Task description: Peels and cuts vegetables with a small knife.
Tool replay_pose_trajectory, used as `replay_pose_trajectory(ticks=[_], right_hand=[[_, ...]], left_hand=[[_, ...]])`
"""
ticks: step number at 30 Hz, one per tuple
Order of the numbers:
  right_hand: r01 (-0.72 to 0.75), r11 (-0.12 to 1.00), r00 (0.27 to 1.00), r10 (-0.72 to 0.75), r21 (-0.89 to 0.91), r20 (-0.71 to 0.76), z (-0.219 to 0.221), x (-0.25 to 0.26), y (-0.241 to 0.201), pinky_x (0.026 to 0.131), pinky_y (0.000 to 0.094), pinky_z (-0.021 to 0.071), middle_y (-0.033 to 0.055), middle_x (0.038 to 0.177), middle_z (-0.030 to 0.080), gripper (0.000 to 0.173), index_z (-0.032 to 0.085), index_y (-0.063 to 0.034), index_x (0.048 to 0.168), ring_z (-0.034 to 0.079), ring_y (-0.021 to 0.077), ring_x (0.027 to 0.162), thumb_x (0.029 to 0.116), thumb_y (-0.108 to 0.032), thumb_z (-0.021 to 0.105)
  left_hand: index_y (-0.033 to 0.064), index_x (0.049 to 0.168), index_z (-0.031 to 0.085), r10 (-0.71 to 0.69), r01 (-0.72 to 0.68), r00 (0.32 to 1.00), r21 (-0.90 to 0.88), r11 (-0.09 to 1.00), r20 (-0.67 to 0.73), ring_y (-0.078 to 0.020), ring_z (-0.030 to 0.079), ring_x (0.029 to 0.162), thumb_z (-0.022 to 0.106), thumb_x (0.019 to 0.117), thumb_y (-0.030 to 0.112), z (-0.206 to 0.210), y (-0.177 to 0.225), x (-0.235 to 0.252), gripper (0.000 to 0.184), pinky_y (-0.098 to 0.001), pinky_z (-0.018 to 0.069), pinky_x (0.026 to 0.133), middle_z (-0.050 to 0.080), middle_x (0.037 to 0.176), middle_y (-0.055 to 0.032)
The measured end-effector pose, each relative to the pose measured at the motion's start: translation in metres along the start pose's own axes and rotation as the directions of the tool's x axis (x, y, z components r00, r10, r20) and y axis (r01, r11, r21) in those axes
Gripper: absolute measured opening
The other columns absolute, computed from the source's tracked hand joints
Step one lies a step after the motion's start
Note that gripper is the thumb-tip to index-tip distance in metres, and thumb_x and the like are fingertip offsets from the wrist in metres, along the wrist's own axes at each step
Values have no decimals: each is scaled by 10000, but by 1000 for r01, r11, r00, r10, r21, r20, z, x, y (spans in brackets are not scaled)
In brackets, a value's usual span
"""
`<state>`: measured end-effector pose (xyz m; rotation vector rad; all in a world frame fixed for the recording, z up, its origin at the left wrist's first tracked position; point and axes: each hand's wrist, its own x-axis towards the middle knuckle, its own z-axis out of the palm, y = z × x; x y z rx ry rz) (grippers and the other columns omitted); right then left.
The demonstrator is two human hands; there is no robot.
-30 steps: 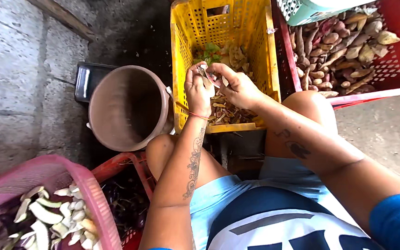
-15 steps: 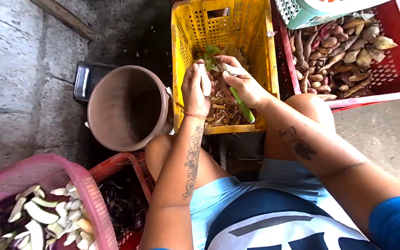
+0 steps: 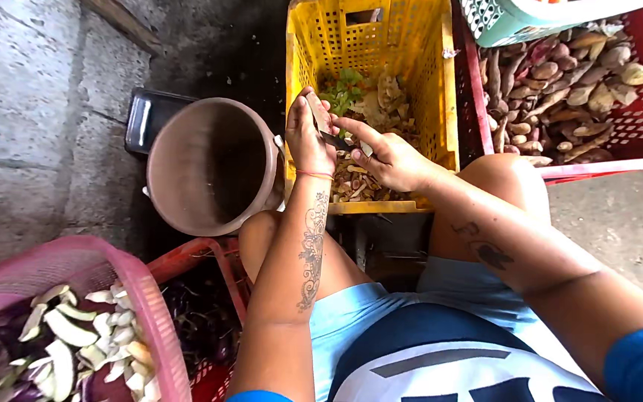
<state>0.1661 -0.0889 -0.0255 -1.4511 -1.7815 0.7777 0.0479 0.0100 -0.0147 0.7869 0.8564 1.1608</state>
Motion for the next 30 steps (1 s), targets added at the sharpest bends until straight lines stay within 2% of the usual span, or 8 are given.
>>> replay_pose_trajectory(ticks=[4,10,13,16,20,22,26,30], right_hand=[[5,1000,1000,-5,-4,3,-1,0,0,682,492,541,107,902,683,542,349,-161,1605,639,246,723,1077,-239,447],[-8,999,1000,8,-37,0,-1,-1,-2,717,531,546,128,968,713,538,354,-166,1605,673,283,776,1078,-238,441],[2,998,1000,-3,-67,-16,2,0,-2,687,543,538,136,923,708,533,378,-149,1591,667,306,740,1068,-225,452],[-26,996,999,24,-82,-23,2,1,-4,650,525,524,117,849,678,523,388,-151,1579,636,294,685,1067,-227,462],[-25,998,997,21,-58,-68,2,2,0,664,520,539,113,887,683,460,451,-131,1514,655,287,714,1063,-214,485],[-35,998,998,32,-52,-55,0,2,1,699,532,555,117,953,696,452,444,-139,1510,679,291,761,1070,-230,484],[-55,998,998,54,-42,-21,-2,2,3,724,549,542,128,932,692,559,316,-166,1608,670,306,780,1082,-277,466],[-35,999,999,34,-36,-31,-3,3,3,720,529,548,116,957,695,510,377,-149,1565,671,281,773,1077,-267,465]], left_hand=[[60,1173,582,55,-55,998,5,998,25,-59,601,602,354,1127,156,-1,-4,-1,251,-182,513,521,628,823,-12],[60,1166,578,50,-51,999,19,999,8,-65,595,592,349,1129,166,0,-3,-2,255,-185,510,515,621,807,-19],[71,1167,575,46,-46,999,24,999,-7,-66,591,600,350,1130,177,0,-5,-1,252,-189,516,533,607,807,-14],[79,1152,580,70,-70,997,38,997,13,-58,610,681,346,1126,167,-2,-9,-1,252,-200,537,620,594,817,10],[79,1181,589,74,-76,997,97,992,29,-67,615,721,339,1129,183,-1,-14,-3,276,-218,539,653,591,836,14],[65,1178,599,84,-88,995,110,990,45,-71,618,728,347,1126,172,-1,-14,-4,278,-225,546,668,593,838,14],[55,1135,624,80,-89,992,94,992,92,-46,564,619,356,1121,155,1,-11,-4,286,-190,517,577,572,791,28],[50,1132,625,58,-67,988,58,996,143,-44,549,577,347,1122,151,-3,-12,-3,295,-183,501,531,571,771,26]])
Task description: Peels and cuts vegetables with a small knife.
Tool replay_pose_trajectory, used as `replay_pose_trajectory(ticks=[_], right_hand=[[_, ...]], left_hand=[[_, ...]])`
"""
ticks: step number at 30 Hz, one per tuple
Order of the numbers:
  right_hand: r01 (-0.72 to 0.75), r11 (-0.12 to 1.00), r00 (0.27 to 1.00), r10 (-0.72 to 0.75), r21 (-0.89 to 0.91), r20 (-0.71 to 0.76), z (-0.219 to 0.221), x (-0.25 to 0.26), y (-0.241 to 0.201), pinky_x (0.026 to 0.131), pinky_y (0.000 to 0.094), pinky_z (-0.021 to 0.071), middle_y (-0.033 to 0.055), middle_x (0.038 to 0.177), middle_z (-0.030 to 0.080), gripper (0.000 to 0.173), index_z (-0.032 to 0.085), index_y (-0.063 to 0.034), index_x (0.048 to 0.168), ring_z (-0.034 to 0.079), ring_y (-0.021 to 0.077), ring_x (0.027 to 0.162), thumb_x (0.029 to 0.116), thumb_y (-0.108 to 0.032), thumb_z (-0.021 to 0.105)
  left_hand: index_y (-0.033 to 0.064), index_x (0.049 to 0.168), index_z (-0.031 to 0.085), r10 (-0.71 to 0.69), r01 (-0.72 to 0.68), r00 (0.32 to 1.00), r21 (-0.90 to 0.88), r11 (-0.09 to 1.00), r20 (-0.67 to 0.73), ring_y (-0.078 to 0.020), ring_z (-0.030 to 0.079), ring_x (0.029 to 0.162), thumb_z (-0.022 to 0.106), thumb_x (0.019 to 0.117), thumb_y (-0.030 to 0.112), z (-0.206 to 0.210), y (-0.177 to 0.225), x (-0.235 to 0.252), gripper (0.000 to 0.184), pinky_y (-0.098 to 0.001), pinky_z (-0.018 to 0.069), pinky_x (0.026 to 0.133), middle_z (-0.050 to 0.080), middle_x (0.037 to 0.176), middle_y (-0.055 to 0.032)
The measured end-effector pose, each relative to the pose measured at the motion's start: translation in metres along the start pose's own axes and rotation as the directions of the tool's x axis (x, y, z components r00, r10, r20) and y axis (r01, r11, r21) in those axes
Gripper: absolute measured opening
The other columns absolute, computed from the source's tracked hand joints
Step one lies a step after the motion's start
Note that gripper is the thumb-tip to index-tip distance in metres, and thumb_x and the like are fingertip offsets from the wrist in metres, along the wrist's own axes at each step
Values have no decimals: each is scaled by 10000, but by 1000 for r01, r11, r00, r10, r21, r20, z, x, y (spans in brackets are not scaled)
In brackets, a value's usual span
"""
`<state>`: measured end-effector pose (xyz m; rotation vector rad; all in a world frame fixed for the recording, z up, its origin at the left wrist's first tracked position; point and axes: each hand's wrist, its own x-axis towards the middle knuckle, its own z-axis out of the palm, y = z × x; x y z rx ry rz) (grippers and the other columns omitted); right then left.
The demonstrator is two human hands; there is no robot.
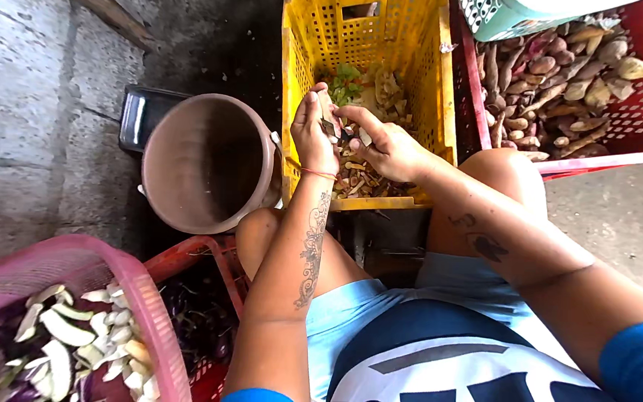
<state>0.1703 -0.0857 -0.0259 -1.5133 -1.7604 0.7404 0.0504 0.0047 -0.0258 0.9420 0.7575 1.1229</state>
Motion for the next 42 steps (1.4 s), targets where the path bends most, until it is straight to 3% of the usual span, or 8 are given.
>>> replay_pose_trajectory(ticks=[10,13,19,24,30,35,38,42], right_hand=[[-33,999,999,33,14,-22,-2,0,-2,731,513,542,105,949,690,455,427,-151,1525,665,263,770,1081,-237,474],[-24,1000,997,25,14,-69,-3,2,1,785,526,561,116,1089,712,408,472,-137,1483,704,280,872,1083,-217,466],[-51,998,996,52,25,-69,-4,3,4,781,538,559,125,1076,710,505,377,-181,1573,697,289,866,1082,-239,483],[-45,999,988,48,23,-148,-4,6,11,781,545,558,127,1025,718,417,473,-144,1487,707,296,875,1072,-179,477],[-20,996,991,31,86,-126,-7,8,15,786,485,560,98,1026,681,475,396,-157,1544,673,228,854,1075,-184,469],[34,980,973,12,196,-230,-5,8,17,831,324,560,86,1251,669,318,511,-46,1369,671,102,943,1075,-160,477],[-1,800,946,195,600,-259,-6,11,10,530,188,475,6,886,591,215,473,-28,1281,529,28,592,1084,-96,419],[-197,618,896,428,761,-115,-12,10,7,485,205,460,-34,716,465,288,434,-114,1382,477,59,522,1120,-172,330]], left_hand=[[31,1113,654,32,-35,999,86,996,28,-17,554,589,384,1114,133,1,1,-3,288,-156,488,536,601,790,31],[42,1114,646,62,-68,996,99,993,68,-10,564,636,366,1106,109,1,-3,-5,289,-171,505,596,604,794,51],[24,1137,639,30,-36,997,78,996,76,-31,615,673,361,1111,108,3,-1,-6,292,-186,540,630,650,823,29],[19,1123,651,6,-19,992,98,995,123,-38,605,671,348,1068,43,5,-5,-12,309,-208,531,622,659,831,24],[0,1105,645,-14,3,990,79,997,138,-68,653,719,387,1066,32,4,-3,-11,263,-239,579,677,676,850,-7],[20,1078,677,-48,32,982,86,996,184,-52,654,707,426,1080,68,5,-4,-15,256,-217,566,636,700,859,-1],[44,1090,651,-138,125,967,71,990,213,-37,587,596,352,1123,178,7,1,-16,330,-182,510,538,658,786,8],[90,1134,594,-190,196,970,-30,980,153,-28,544,536,266,1142,286,4,8,-8,382,-152,471,482,603,749,25]])
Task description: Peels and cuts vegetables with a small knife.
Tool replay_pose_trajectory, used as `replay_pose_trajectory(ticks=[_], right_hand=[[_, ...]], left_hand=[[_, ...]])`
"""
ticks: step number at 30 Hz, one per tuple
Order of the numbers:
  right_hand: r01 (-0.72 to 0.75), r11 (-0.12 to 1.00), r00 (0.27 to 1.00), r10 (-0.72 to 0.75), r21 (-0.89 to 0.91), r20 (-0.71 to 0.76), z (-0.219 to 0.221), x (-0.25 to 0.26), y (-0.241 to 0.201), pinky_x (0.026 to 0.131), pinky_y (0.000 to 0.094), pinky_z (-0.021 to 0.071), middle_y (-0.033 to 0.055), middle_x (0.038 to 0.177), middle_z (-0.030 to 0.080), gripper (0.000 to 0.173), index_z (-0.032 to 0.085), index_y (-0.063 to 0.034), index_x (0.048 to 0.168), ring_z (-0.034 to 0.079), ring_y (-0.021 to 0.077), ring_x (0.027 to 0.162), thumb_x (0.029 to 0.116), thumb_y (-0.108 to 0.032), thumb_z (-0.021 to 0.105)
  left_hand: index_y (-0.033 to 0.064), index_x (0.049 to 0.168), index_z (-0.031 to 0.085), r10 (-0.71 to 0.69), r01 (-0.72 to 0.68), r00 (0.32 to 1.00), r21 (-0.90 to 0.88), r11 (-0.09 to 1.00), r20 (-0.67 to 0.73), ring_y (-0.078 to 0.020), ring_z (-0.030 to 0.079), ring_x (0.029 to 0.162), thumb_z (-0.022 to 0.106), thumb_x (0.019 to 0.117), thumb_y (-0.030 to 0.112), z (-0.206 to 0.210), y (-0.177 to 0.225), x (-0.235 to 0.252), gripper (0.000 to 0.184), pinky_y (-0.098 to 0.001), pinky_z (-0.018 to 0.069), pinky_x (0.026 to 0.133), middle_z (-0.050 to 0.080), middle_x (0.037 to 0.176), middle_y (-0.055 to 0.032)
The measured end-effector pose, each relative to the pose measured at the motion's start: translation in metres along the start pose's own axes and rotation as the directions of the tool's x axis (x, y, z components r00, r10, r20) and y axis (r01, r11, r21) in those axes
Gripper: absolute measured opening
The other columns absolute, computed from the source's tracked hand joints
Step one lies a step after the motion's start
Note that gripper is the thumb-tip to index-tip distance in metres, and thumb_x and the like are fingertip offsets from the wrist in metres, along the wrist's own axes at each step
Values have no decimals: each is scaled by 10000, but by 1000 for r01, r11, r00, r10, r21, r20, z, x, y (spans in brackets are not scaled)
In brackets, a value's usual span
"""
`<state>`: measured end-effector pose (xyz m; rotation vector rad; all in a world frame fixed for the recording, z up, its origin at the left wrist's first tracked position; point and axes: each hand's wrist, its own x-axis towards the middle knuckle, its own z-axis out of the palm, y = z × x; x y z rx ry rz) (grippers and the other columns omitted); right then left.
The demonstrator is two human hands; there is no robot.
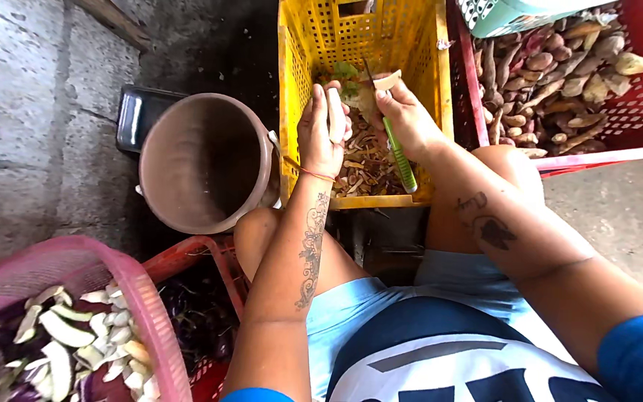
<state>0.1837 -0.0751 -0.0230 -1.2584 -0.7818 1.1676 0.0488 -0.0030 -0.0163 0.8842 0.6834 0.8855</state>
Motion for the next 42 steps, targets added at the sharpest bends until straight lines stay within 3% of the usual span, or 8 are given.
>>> replay_pose_trajectory(ticks=[4,7,10,16,20,26,34,42], right_hand=[[125,939,983,-74,-321,165,10,-13,7,544,263,457,38,894,591,469,399,-104,1549,499,79,598,1090,-203,385],[333,758,931,-169,-561,323,14,-17,12,792,435,551,121,1057,697,527,355,-141,1598,659,197,832,1087,-251,419],[430,662,895,-222,-614,388,17,-16,16,783,530,545,141,1005,714,547,360,-122,1600,682,277,841,1074,-250,433],[443,645,890,-231,-623,393,16,-14,16,878,520,541,100,1330,678,530,368,-129,1601,702,259,1000,1084,-234,422],[448,644,887,-230,-621,401,16,-14,15,859,500,546,90,1310,687,530,360,-138,1606,700,242,972,1087,-231,421],[390,679,916,-217,-622,337,16,-12,15,711,474,527,98,904,649,473,432,-153,1556,613,228,733,1089,-233,429],[346,787,922,-184,-511,341,13,-10,14,792,387,569,94,1098,699,501,346,-138,1574,679,160,846,1091,-228,445],[383,797,911,-242,-466,334,8,-7,11,745,317,548,51,1001,688,415,439,-97,1485,639,99,789,1084,-199,455]], left_hand=[[89,1121,594,23,-37,977,-66,997,-211,-42,566,572,344,1133,238,-6,1,11,291,-164,491,518,600,767,16],[66,1134,585,52,-79,952,-77,994,-301,-63,617,624,342,1133,218,-8,-1,15,286,-190,539,563,613,789,-1],[61,1147,569,85,-101,944,-33,994,-320,-38,614,595,323,1139,211,-4,2,12,288,-163,524,511,611,789,1],[43,1169,571,125,-131,936,5,991,-329,-38,609,599,329,1137,204,-1,0,12,292,-169,528,528,605,788,-1],[34,1152,575,180,-179,923,33,983,-339,-32,606,600,318,1137,185,0,-2,13,298,-161,526,533,595,773,5],[40,1161,585,236,-227,912,66,972,-336,-52,619,708,352,1125,147,-1,-10,14,259,-195,546,663,593,824,12],[76,1146,602,68,-84,978,-72,994,-196,-40,590,619,336,1132,200,1,-5,12,293,-167,514,551,596,813,17],[97,1146,617,88,-90,995,-37,995,-49,-35,604,664,315,1130,199,-1,-8,10,319,-181,536,598,612,827,36]])
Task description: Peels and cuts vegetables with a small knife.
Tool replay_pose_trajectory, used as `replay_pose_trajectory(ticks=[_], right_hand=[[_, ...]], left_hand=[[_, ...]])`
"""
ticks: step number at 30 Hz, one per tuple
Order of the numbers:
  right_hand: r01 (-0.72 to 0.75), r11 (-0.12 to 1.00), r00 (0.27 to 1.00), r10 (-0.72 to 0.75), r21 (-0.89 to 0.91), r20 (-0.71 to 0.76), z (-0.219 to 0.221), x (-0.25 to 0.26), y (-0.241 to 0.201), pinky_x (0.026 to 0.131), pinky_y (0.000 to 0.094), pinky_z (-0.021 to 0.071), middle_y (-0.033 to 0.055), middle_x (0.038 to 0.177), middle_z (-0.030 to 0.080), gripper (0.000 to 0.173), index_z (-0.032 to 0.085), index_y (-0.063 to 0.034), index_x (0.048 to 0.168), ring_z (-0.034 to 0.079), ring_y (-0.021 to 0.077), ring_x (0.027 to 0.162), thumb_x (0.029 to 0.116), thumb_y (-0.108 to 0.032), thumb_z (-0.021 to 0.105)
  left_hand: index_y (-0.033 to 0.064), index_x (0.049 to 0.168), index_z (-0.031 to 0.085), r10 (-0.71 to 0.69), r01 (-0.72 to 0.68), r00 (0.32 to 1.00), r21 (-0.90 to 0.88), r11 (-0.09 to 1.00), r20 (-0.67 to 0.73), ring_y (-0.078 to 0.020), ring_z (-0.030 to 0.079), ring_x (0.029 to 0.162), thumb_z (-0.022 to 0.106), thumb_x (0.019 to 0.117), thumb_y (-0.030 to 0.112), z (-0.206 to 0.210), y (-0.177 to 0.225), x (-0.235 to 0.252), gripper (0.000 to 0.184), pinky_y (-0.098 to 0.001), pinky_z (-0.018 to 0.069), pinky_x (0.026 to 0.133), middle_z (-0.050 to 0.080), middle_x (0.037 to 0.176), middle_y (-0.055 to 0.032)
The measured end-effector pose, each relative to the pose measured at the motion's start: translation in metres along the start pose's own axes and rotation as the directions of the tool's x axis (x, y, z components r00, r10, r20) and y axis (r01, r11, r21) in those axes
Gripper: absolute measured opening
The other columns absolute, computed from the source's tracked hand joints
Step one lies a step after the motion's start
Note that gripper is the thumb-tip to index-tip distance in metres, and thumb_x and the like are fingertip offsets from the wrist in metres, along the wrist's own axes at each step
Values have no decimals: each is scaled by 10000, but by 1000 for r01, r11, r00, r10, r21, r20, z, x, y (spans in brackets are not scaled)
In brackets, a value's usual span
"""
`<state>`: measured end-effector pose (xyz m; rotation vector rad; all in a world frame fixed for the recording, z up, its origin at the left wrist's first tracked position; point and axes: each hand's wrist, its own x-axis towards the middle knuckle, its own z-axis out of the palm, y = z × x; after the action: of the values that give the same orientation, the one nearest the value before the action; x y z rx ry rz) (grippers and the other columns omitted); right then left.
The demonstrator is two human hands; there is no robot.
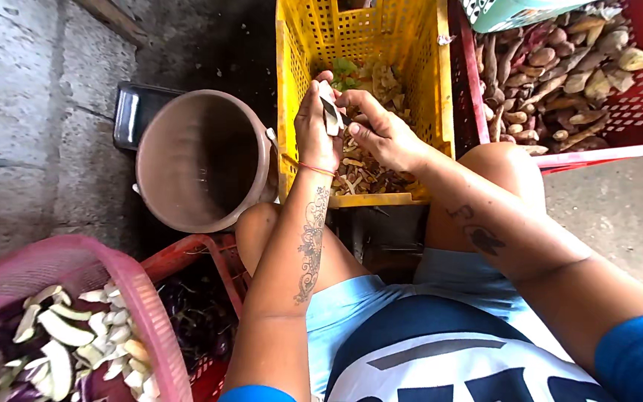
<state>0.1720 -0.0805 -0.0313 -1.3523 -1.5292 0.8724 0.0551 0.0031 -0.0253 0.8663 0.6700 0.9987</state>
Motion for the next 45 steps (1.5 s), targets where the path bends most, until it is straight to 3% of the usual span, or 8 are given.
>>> replay_pose_trajectory(ticks=[19,26,30,34,37,39,41,45], right_hand=[[-2,1000,1000,2,-12,21,-9,-2,2,810,336,565,103,1157,684,528,318,-144,1591,674,123,876,1083,-228,437],[28,998,998,-25,62,-55,-7,1,3,667,233,512,34,941,665,447,379,-81,1518,586,37,701,1086,-172,445],[70,996,992,-65,48,-107,-8,4,7,763,262,557,53,1112,675,380,441,-65,1455,644,47,810,1088,-159,436],[44,998,992,-48,-36,-116,-13,4,7,784,339,563,57,985,692,395,446,-73,1466,661,109,813,1086,-181,452],[2,999,995,-6,-37,-96,-13,4,8,756,351,565,53,955,686,453,389,-117,1527,656,119,781,1087,-195,460],[-6,999,996,2,-42,-86,-13,5,8,771,353,558,58,967,683,455,389,-127,1535,651,119,792,1091,-205,452],[5,999,996,-9,-42,-90,-13,6,9,742,310,546,46,945,672,420,424,-103,1499,626,89,757,1092,-203,453],[-11,963,993,43,268,-114,-13,6,1,526,181,442,-4,859,625,312,446,-48,1398,514,13,584,1096,-122,423]], left_hand=[[36,1138,646,84,-97,988,96,991,127,-23,628,735,311,1117,136,-3,2,-2,350,-175,538,659,662,875,27],[27,1134,656,89,-107,981,98,989,172,-7,610,692,331,1073,49,0,1,-7,331,-172,536,627,676,889,34],[40,1115,669,46,-56,984,55,997,173,-7,570,598,325,1088,70,2,-1,-11,346,-168,513,573,646,768,52],[88,1187,630,-86,67,967,85,994,241,-25,575,667,243,1133,227,-2,6,-9,415,-178,511,621,634,840,43],[94,1010,631,-36,12,975,109,994,217,-22,541,593,310,1104,131,-1,3,-8,336,-177,486,570,581,706,58],[45,1129,635,48,-73,974,108,992,220,-13,536,584,344,1083,64,-2,0,-7,295,-172,488,562,588,724,61],[-7,1315,558,98,-131,961,113,985,257,-11,542,604,348,1064,20,-5,-2,-5,328,-165,495,566,599,802,46],[56,1258,540,72,-103,959,101,990,276,-26,546,588,351,1081,55,-3,-1,-6,259,-171,492,540,609,823,32]])
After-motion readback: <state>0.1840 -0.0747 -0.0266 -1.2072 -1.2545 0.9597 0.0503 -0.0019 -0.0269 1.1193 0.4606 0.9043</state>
